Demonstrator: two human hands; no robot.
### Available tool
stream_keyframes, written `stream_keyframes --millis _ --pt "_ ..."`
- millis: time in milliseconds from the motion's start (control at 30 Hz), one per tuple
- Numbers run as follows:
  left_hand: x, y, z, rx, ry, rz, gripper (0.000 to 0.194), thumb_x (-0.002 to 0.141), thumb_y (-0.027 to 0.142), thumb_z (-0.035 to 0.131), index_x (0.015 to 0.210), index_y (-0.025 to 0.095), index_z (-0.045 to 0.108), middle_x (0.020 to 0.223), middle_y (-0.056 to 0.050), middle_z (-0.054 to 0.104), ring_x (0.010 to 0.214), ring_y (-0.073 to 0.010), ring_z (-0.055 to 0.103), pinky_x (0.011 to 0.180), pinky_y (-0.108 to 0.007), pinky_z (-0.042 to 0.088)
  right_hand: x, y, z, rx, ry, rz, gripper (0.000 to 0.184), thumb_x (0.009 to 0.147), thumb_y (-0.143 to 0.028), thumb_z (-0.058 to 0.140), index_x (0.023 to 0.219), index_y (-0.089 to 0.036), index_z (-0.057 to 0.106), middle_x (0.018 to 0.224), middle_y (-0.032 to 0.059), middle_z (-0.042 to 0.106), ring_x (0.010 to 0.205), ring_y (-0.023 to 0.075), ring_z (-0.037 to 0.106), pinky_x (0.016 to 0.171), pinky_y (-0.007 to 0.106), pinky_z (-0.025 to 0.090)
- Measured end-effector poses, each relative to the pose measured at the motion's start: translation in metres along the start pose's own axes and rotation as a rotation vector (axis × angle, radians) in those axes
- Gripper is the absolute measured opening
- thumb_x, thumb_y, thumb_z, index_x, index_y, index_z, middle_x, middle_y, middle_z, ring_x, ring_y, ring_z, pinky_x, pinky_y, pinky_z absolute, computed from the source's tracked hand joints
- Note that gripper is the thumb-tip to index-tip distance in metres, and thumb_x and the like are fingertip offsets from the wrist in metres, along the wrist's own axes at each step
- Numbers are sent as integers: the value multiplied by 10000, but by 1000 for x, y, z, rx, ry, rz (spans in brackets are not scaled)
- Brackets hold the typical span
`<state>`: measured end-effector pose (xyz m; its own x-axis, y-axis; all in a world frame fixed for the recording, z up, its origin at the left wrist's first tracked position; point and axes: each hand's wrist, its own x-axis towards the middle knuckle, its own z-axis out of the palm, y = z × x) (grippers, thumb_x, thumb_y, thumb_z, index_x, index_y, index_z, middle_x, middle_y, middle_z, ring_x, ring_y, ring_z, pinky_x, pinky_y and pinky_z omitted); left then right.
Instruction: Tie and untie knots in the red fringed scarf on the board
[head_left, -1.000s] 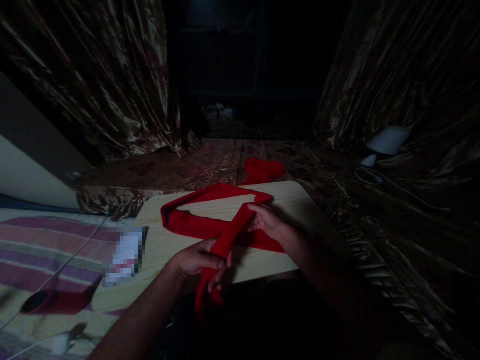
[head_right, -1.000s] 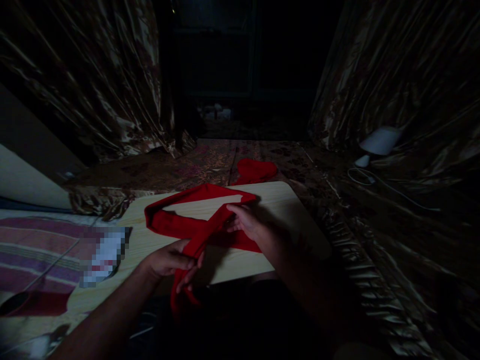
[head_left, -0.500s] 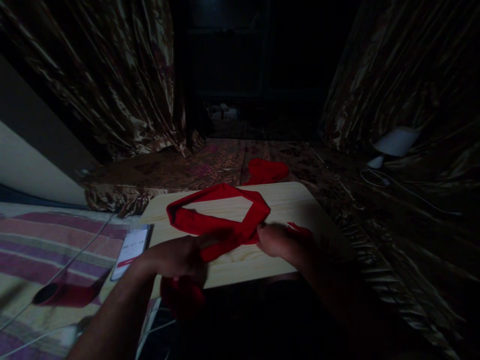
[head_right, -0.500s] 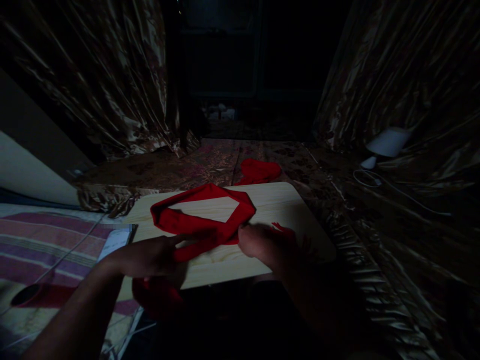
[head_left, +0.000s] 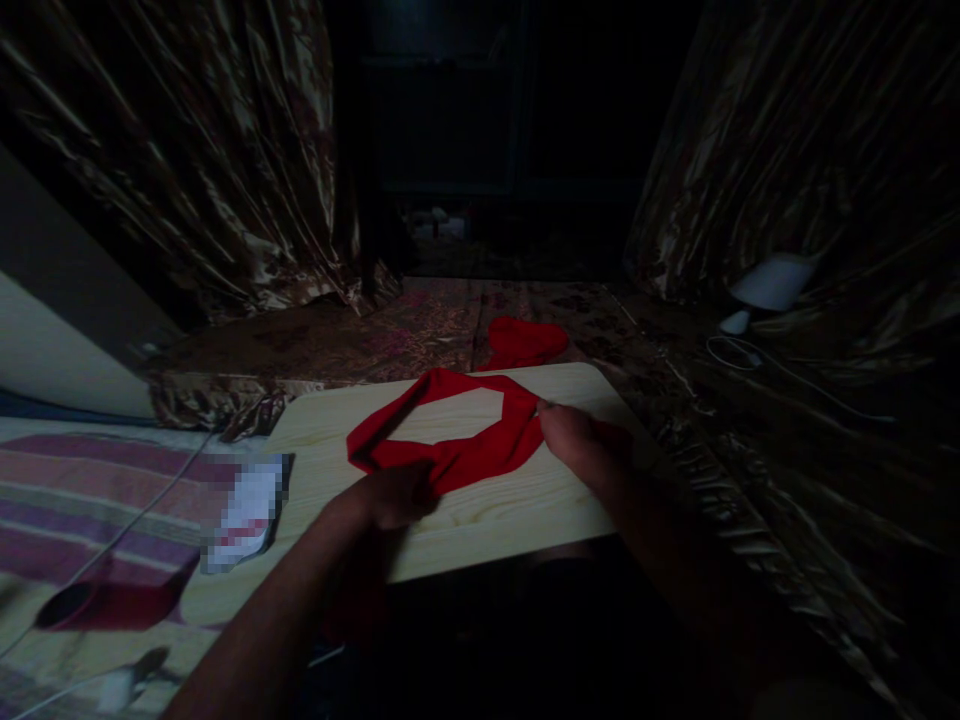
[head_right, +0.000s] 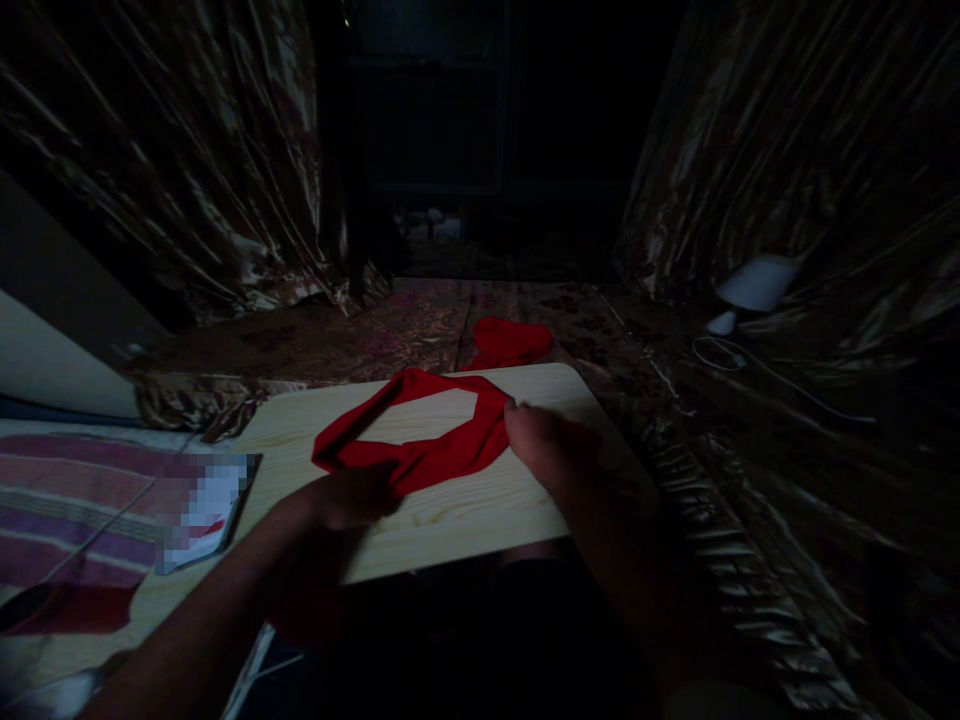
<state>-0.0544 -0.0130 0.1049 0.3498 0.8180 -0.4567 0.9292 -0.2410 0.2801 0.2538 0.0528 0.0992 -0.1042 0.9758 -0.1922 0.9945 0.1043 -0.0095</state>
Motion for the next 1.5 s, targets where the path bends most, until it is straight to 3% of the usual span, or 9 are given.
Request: stream_keyframes --millis 200,333,433,700,933,1033,1233,1367,1500 --pt "-13 28 -3 33 -214 112 404 662 261 623 1054 205 702 971 -81 727 804 -232 681 605 -273 458 28 -16 0 159 58 49 439 1009 -299 333 1318 -116 585 1230 209 676 1135 283 654 948 361 477" --pt "-12 43 6 150 -170 174 356 675 266 608 1000 171 717 901 -119 726 763 -267 685 573 -304 465 41 -40 -2 241 23 217 803 972 -644 274 1497 -49 396 1325 282 601 1202 381 605 971 503 472" --pt "-9 64 15 175 -155 269 313 680 257 609 952 165 732 865 -142 728 765 -301 697 589 -337 496 52 -55 1 170 -36 215 819 931 -486 500 1554 -7 271 1442 327 483 1295 424 524 989 535 458" --pt "13 122 35 185 -242 445 450 676 345 670 1088 169 710 928 -140 742 820 -305 706 634 -347 532 71 -81 15 112 -45 -607 735 888 -90 529 1566 -303 341 1601 83 377 1417 233 436 1137 343 362" --pt "8 82 11 -80 -156 419 655 631 217 679 1274 126 600 1102 -128 713 872 -241 680 651 -269 499 78 -70 17 -4 42 -804 717 947 -61 409 1546 -442 315 1659 -32 230 1469 229 350 1155 401 324" --pt "10 61 2 -120 -40 302 390 741 224 592 1116 135 658 1000 -116 725 839 -224 676 652 -262 472 75 -64 12 2 115 -682 829 893 -53 490 1582 -422 215 1682 29 153 1433 255 407 1119 397 364" --pt "21 41 -8 -251 -48 136 442 793 234 538 1215 139 630 868 -69 728 743 -189 666 634 -253 452 52 -69 -4 259 302 -416 451 920 -261 574 1351 -134 610 1378 159 604 1272 246 545 1085 335 390" --pt "30 32 -5 -427 -193 193 542 803 253 520 1331 137 555 794 -26 697 715 -167 630 650 -252 454 15 -61 -11 501 14 -522 325 953 -332 537 1174 -174 715 1146 76 728 925 179 687 850 269 502" --pt "35 28 0 -523 -173 214 591 770 278 563 1343 133 537 789 -5 663 706 -157 596 662 -259 449 -20 -43 -11 452 -430 -646 767 758 -471 773 1450 -271 512 1173 36 719 748 152 688 684 238 502"
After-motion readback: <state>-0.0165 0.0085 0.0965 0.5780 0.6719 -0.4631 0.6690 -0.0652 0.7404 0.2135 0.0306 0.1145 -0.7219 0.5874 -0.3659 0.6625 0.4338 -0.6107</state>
